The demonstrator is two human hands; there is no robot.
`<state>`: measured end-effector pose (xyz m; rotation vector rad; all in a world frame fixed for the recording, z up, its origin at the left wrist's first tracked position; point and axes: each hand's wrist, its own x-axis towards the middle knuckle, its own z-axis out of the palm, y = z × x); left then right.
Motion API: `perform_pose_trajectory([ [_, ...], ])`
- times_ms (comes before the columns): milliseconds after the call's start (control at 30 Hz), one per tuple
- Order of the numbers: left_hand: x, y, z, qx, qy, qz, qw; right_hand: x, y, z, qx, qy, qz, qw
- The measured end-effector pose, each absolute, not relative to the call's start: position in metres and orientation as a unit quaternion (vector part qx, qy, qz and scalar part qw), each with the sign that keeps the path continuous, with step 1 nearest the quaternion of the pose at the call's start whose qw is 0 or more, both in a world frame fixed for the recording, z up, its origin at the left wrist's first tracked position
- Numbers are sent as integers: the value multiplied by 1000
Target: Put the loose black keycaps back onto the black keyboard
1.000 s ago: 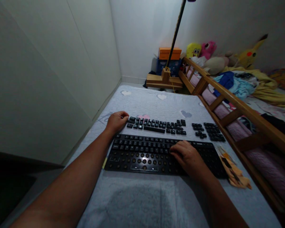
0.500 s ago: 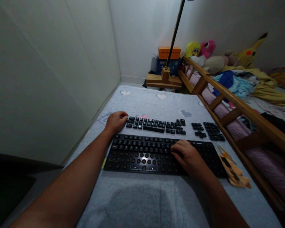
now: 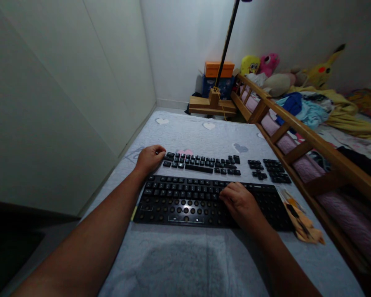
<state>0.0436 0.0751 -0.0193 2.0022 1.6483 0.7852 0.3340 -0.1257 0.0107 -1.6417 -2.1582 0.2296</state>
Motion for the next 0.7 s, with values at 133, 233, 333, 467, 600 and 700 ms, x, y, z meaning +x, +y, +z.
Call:
perform_pose_trajectory([
  [133, 42, 76, -22, 722, 595, 284, 210, 333, -125, 11, -597, -768, 95, 210],
  [233, 42, 76, -23, 723, 593, 286, 212, 333, -124, 12, -604, -767, 100, 193],
  [333, 42, 76, -22, 720, 596, 285, 213, 333, -123, 12, -606, -768, 92, 186],
  [467, 43, 76, -22, 720, 595, 287, 213, 333, -122, 12, -599, -774, 85, 185],
  [600, 42, 77, -24, 718, 595, 291, 216, 331, -122, 12, -602, -776, 75, 172],
  [700, 42, 77, -25, 717, 593, 292, 220, 330, -123, 10, -600, -782, 55, 160],
])
